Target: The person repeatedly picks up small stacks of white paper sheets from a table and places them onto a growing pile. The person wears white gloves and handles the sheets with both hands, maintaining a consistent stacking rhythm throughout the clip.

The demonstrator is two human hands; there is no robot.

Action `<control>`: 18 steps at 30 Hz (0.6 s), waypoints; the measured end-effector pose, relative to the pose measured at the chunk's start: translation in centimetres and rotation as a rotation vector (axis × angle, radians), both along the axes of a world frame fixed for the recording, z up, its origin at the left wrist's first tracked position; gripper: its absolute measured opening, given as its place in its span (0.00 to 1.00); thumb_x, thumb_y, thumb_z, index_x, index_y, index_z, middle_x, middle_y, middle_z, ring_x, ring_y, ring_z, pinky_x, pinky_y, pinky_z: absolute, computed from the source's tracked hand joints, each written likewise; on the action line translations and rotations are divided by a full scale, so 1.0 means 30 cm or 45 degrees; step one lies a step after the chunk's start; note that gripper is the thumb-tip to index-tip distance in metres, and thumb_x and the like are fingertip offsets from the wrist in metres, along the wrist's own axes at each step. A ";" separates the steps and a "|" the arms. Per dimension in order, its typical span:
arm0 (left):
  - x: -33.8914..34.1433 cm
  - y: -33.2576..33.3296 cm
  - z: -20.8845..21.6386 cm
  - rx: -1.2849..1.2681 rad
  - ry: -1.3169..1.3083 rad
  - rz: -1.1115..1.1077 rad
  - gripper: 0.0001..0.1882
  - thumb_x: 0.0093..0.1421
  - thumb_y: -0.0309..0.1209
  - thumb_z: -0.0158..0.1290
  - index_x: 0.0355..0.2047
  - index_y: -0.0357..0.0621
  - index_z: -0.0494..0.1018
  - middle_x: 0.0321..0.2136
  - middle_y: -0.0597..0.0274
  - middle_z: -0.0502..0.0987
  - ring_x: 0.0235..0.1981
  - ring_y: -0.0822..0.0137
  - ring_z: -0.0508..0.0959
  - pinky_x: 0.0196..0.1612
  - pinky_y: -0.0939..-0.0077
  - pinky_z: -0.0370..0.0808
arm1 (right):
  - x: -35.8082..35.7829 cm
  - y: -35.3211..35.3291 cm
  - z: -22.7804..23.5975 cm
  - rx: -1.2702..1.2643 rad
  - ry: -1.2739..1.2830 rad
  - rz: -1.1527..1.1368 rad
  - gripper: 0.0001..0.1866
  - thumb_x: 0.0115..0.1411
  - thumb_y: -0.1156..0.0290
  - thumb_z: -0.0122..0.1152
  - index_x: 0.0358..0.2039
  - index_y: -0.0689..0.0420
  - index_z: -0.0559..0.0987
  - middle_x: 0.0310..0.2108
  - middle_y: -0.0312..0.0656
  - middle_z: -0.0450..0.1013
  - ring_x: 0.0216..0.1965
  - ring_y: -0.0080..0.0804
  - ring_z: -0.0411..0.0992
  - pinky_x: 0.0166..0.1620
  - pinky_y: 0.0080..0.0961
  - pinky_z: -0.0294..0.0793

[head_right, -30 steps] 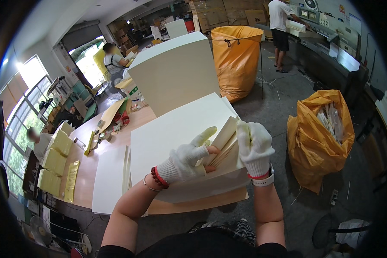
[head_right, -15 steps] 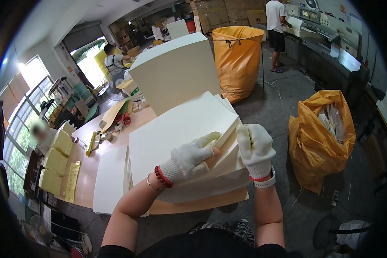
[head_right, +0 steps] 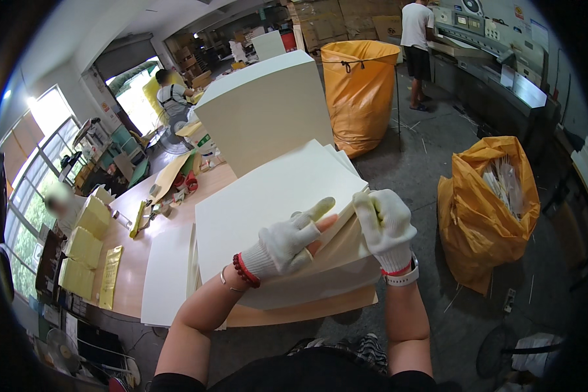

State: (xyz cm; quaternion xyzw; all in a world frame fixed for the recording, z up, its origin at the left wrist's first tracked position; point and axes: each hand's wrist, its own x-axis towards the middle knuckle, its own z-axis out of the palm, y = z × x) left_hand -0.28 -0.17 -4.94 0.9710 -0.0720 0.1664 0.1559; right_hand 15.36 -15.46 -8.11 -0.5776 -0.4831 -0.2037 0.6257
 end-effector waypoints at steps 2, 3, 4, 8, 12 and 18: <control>-0.004 -0.002 0.006 -0.068 0.100 0.013 0.25 0.56 0.27 0.51 0.56 0.51 0.72 0.58 0.45 0.67 0.43 0.53 0.79 0.46 0.71 0.75 | -0.001 0.002 -0.002 0.025 -0.151 -0.144 0.03 0.59 0.79 0.58 0.33 0.63 0.78 0.24 0.43 0.69 0.24 0.36 0.70 0.27 0.28 0.70; -0.004 0.000 0.008 -0.093 0.136 -0.002 0.25 0.56 0.26 0.50 0.56 0.51 0.71 0.57 0.45 0.68 0.42 0.54 0.79 0.45 0.72 0.75 | -0.002 0.003 -0.004 0.038 -0.226 -0.217 0.02 0.59 0.79 0.59 0.33 0.62 0.78 0.25 0.43 0.70 0.24 0.36 0.71 0.28 0.28 0.70; 0.003 0.007 0.011 -0.101 0.142 -0.062 0.25 0.56 0.25 0.50 0.56 0.51 0.71 0.56 0.46 0.69 0.40 0.54 0.79 0.43 0.72 0.75 | 0.005 0.004 -0.016 0.006 -0.241 -0.236 0.02 0.58 0.79 0.59 0.33 0.62 0.78 0.25 0.43 0.70 0.24 0.36 0.71 0.28 0.28 0.70; 0.008 -0.008 0.025 -0.300 0.142 -0.076 0.25 0.54 0.27 0.58 0.54 0.53 0.72 0.57 0.44 0.68 0.42 0.52 0.79 0.45 0.71 0.76 | 0.015 0.009 -0.041 -0.021 -0.196 -0.276 0.02 0.58 0.80 0.60 0.33 0.62 0.78 0.25 0.43 0.70 0.24 0.36 0.71 0.28 0.28 0.71; 0.008 -0.012 -0.010 -0.135 -0.066 -0.015 0.28 0.48 0.31 0.67 0.51 0.56 0.74 0.62 0.40 0.60 0.51 0.47 0.75 0.51 0.67 0.73 | 0.000 0.016 -0.022 0.013 -0.138 -0.248 0.02 0.58 0.79 0.60 0.32 0.62 0.78 0.24 0.43 0.70 0.23 0.37 0.71 0.27 0.28 0.70; 0.010 0.005 -0.022 -0.206 -0.065 -0.066 0.29 0.47 0.31 0.67 0.52 0.57 0.74 0.65 0.39 0.55 0.54 0.43 0.72 0.53 0.64 0.72 | 0.014 0.007 -0.030 -0.023 -0.143 -0.161 0.03 0.59 0.79 0.59 0.34 0.63 0.77 0.23 0.42 0.68 0.24 0.38 0.70 0.27 0.28 0.70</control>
